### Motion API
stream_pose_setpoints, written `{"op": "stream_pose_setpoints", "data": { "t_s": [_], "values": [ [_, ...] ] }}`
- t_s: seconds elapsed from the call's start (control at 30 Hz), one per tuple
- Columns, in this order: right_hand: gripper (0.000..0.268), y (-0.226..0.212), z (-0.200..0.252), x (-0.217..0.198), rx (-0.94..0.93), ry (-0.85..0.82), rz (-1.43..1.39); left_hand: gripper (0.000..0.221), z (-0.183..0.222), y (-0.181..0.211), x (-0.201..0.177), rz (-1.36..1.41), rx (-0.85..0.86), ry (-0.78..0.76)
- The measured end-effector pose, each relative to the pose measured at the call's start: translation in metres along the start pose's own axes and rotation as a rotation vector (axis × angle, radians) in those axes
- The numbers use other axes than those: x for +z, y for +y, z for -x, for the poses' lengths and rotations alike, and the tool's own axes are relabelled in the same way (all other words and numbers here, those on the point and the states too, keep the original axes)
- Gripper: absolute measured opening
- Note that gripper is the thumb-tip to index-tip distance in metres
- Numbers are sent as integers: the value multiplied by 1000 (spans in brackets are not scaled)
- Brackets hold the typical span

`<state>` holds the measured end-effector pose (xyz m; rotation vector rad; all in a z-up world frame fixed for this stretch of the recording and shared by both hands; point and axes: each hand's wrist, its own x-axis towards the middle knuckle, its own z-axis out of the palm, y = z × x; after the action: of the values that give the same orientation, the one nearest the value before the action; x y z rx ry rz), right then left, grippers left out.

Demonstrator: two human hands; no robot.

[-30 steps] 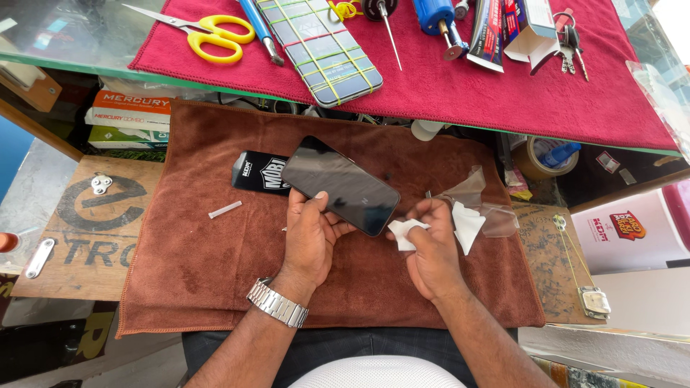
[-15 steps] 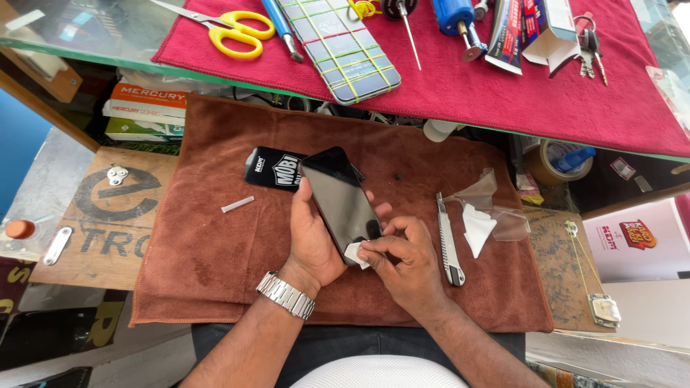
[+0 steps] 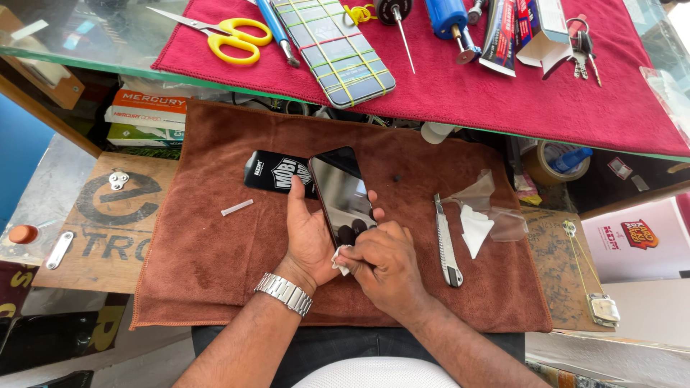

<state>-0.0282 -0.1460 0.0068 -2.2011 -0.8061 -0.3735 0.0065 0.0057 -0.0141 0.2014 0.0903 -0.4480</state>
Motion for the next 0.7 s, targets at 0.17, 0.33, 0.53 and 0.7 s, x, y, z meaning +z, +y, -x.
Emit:
{"op": "stream_pose_setpoints", "data": {
  "t_s": [0.17,0.33,0.53,0.7],
  "values": [
    [13,-1,-18,4,24,62,11,95,2,-2,-8,-123,-29,74],
    [12,0,-46,5,-6,161,69,68,0,-4,-13,-142,-23,2],
    [17,0,-82,2,36,173,168,75,-1,-6,-3,-319,-98,104],
    [9,41,-105,4,28,233,196,83,-2,-9,1,-325,-135,31]
  ]
}}
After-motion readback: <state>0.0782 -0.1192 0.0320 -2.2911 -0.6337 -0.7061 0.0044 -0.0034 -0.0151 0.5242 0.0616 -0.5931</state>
